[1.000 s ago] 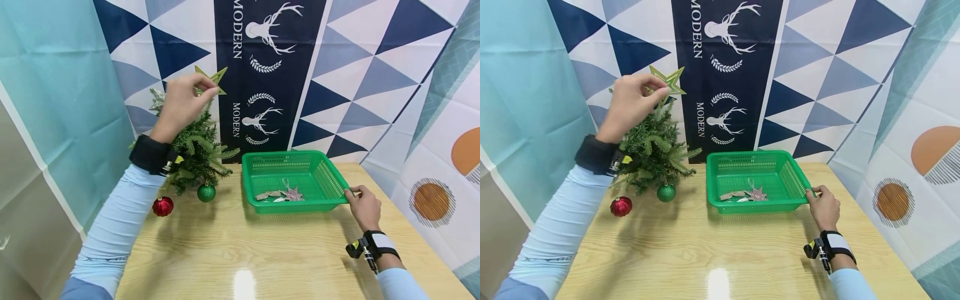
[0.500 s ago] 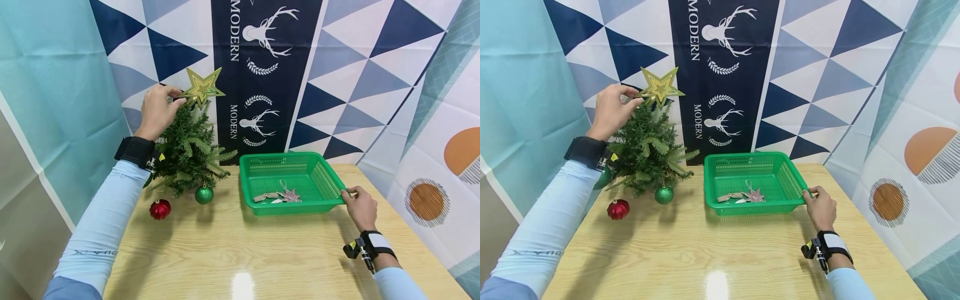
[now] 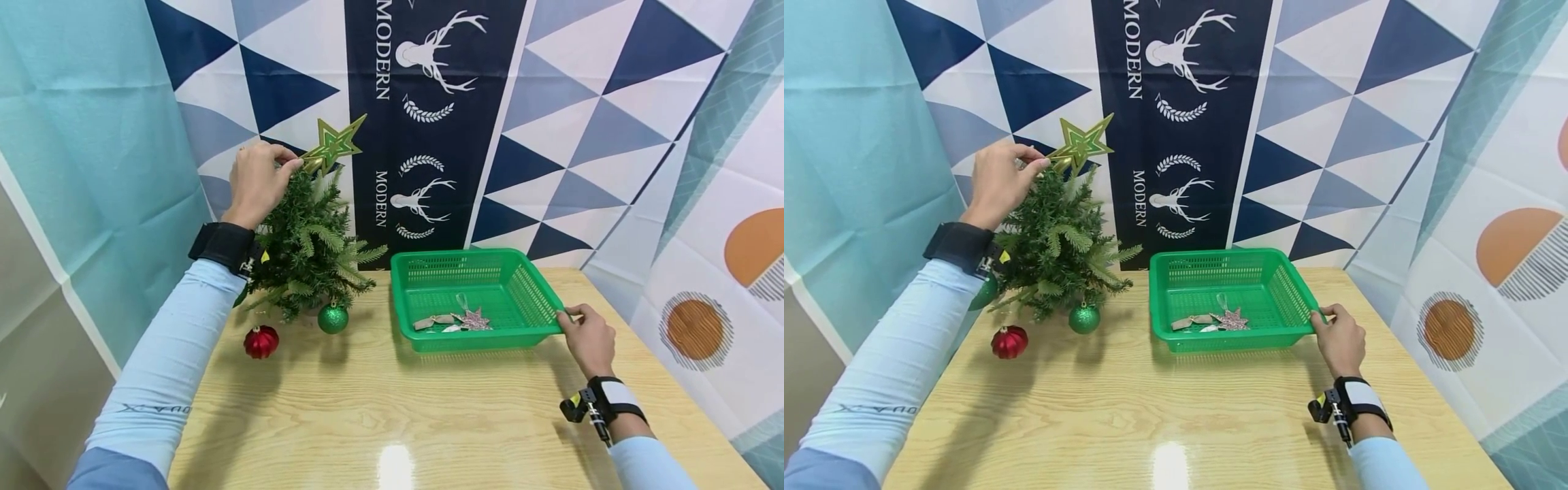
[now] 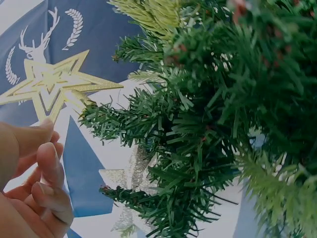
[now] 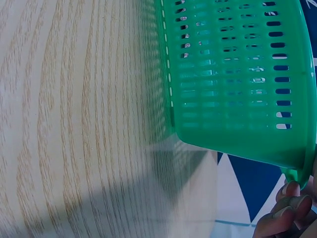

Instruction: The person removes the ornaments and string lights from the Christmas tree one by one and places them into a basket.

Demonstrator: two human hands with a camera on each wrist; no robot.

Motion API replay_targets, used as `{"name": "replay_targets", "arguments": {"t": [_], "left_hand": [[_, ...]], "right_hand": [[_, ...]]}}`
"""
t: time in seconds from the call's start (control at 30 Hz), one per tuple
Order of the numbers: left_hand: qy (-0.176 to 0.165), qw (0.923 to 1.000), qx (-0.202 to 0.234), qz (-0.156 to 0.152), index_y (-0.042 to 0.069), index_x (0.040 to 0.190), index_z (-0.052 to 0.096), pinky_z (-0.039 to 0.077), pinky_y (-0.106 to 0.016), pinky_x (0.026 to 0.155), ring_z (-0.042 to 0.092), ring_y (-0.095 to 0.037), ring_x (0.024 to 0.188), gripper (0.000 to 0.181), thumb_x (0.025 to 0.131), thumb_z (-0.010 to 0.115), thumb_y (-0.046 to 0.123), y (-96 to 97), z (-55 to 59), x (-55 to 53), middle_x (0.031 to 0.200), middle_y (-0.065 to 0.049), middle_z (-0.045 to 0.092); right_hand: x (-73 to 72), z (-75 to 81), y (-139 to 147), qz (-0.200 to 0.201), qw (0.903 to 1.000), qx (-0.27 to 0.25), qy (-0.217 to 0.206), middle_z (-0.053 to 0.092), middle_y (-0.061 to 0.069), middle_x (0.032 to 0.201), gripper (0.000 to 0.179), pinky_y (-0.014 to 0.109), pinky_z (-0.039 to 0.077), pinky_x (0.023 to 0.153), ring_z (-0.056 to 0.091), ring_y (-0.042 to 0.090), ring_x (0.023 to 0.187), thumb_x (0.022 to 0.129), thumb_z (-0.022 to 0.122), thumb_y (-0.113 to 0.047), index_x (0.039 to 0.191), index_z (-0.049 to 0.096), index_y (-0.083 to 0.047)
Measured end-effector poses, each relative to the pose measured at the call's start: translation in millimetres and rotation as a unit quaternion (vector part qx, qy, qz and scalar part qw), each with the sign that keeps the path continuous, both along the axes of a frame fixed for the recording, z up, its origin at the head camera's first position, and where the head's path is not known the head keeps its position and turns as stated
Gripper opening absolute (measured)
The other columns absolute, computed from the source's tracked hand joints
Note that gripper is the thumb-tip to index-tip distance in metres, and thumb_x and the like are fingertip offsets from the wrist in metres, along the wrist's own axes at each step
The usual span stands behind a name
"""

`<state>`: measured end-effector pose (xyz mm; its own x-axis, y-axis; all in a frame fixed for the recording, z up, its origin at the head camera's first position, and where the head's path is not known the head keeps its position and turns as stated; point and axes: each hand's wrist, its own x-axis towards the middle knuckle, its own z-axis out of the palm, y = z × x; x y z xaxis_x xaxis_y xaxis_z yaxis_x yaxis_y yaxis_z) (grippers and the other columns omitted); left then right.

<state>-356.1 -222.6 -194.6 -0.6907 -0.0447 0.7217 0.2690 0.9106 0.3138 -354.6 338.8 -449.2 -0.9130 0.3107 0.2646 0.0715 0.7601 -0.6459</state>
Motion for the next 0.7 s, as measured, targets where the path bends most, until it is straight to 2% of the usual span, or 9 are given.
{"name": "replay_targets", "arguments": {"t": [0.3,0.7], "left_hand": [[0.017,0.9991,-0.040,0.001,0.003,0.110,0.078,0.053,-0.048,0.074,0.068,-0.034,0.089,0.021,0.101,0.070,0.020,7.4,-0.1,-3.9,0.103,-0.017,0.073],[0.058,0.9981,-0.022,-0.004,0.004,0.109,0.078,0.051,-0.048,0.076,0.066,-0.035,0.088,0.022,0.102,0.069,0.022,7.2,1.3,-6.4,0.098,-0.016,0.071]], "right_hand": [[-1.1,0.2,2.6,-0.002,0.9999,-0.002,-0.010,0.061,0.017,0.089,0.043,0.040,0.036,0.059,0.051,0.035,0.084,0.104,0.058,-0.035,0.125,0.066,0.002],[0.1,3.0,0.3,-0.001,1.0000,0.001,-0.006,0.061,0.018,0.089,0.043,0.040,0.036,0.059,0.051,0.035,0.082,0.104,0.058,-0.034,0.125,0.066,0.002]]}}
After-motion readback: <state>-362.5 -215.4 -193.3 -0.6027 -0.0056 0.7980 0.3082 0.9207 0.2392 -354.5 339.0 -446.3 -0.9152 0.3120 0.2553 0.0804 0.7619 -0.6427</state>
